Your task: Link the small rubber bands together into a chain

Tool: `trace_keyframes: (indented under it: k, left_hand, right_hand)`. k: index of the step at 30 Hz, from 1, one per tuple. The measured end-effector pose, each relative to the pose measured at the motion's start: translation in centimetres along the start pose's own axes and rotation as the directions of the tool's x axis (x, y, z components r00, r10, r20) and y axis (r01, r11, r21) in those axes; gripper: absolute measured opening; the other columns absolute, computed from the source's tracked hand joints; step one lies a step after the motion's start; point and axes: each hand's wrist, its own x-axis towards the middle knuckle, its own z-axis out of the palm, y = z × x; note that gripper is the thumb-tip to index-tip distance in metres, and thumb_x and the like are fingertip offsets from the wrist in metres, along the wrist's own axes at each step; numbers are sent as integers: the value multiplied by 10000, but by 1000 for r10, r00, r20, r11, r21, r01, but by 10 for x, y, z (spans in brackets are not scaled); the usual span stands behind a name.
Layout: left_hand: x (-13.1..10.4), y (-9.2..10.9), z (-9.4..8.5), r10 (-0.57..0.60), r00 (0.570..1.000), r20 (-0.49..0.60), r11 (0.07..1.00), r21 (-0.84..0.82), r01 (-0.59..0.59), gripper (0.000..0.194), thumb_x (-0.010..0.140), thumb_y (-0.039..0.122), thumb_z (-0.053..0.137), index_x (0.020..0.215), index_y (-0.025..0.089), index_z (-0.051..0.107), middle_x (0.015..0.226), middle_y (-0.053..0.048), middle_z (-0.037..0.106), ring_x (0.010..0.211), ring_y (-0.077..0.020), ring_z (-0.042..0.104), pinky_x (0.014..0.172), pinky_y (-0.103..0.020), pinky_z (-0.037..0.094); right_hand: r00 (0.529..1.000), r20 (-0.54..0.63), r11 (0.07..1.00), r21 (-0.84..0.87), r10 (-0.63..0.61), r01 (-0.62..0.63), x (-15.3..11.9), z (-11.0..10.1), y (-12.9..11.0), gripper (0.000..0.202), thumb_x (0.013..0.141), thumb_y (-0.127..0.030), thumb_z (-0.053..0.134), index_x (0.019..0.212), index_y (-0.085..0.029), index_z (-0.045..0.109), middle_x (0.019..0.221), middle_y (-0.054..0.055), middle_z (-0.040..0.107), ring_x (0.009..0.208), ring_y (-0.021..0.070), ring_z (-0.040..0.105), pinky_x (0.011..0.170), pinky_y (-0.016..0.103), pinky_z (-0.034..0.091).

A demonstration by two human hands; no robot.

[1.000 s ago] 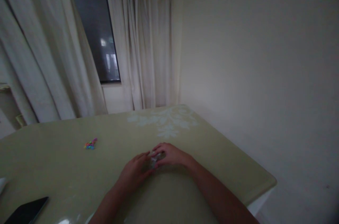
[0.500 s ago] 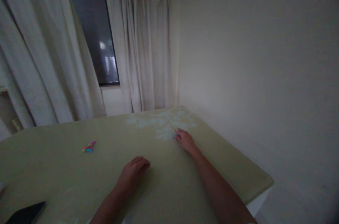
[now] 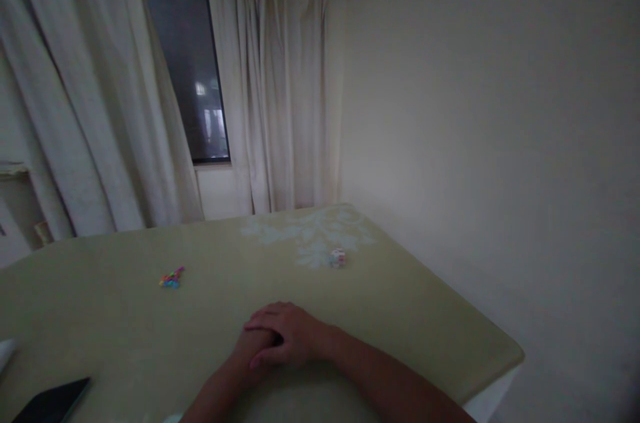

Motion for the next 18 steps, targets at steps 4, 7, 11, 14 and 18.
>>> trace_keyframes:
  k: [4,7,11,14,18]
  left_hand:
    - [-3,1,1,-20,996,87,1000,13,19,408,804,274,614,1185,254,759,1242,-111,751,1120,-314,690,982,-405,544]
    - [-4,0,3,-47,996,70,999,30,45,461,800,268,625,1249,246,727,1291,-121,729,1146,-320,680,989,-410,546]
    - [-3,3,-1,-49,993,110,998,52,43,448,818,253,604,1247,227,730,1287,-131,729,1147,-315,684,998,-406,545]
    - [-1,6,-5,-26,993,113,999,45,21,445,810,247,617,1239,220,733,1278,-133,733,1141,-319,686,995,-410,547]
    - [1,9,-5,7,997,80,999,49,-11,402,799,254,628,1178,231,756,1227,-120,758,1109,-317,695,990,-414,544]
  right_hand:
    - [1000,-3,998,59,-3,4,-4,-10,4,691,871,-618,721,1462,-295,569,1468,76,587,1357,235,523,1174,343,334]
    - [1000,-17,999,51,-10,11,-4,-10,0,692,865,-616,729,1454,-284,581,1456,81,595,1349,240,527,1176,347,330]
    - [1000,5,999,46,3,-3,-5,-10,-5,684,877,-604,722,1465,-291,566,1472,79,584,1366,244,511,1175,352,332]
    - [1000,-2,1000,29,6,-6,-5,-10,-5,704,878,-601,722,1480,-283,545,1478,85,583,1372,251,510,1183,363,318]
    - [999,-40,1000,-2,9,-9,-5,-8,-3,748,869,-619,721,1499,-269,521,1477,94,590,1376,269,515,1205,387,281]
